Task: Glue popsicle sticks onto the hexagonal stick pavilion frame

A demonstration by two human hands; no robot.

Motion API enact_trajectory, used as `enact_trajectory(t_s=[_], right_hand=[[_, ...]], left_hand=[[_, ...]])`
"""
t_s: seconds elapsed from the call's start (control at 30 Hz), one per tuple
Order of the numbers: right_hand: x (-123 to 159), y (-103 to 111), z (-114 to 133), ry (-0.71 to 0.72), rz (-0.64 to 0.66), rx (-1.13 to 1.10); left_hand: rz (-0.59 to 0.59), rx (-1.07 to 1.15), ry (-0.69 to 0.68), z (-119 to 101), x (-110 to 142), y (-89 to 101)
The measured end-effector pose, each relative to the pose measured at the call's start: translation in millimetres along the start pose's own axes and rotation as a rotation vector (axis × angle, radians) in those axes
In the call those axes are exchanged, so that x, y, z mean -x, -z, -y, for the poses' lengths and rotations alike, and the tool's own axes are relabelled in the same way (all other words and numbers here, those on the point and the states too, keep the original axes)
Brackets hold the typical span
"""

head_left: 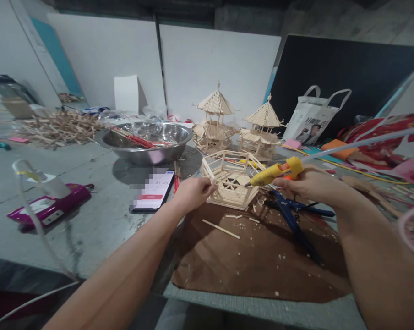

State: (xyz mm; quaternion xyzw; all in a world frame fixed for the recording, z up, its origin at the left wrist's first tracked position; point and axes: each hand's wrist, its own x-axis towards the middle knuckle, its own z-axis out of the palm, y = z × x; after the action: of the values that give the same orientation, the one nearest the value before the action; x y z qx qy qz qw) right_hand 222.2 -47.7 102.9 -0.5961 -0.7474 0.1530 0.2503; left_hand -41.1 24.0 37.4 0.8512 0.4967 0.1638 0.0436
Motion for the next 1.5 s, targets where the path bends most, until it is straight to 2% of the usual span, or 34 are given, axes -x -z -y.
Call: enact_trajectory(t_s=[0.37, 0.53, 0.83, 1.5], right_hand=[[1.2, 3.5, -2.9, -0.002, 0.043, -0.063], [0.0, -0.8, -7.1, -0.005, 0.014, -0.057], [-0.6, -5.3, 9.0, -0.031, -0.003, -0.037], [0.8, 0.8, -8.9, -0.018, 0.011, -0.080]], left_hand=[[0.015, -0.003, 0.000, -0.3, 0.4, 1.0], [0.002, -0.005, -0.006, 0.9, 0.1, -0.3], [0.015, -0.003, -0.002, -0.1, 0.0, 1.1], [0.001, 0.000, -0.012, 0.8, -0.1, 0.0]])
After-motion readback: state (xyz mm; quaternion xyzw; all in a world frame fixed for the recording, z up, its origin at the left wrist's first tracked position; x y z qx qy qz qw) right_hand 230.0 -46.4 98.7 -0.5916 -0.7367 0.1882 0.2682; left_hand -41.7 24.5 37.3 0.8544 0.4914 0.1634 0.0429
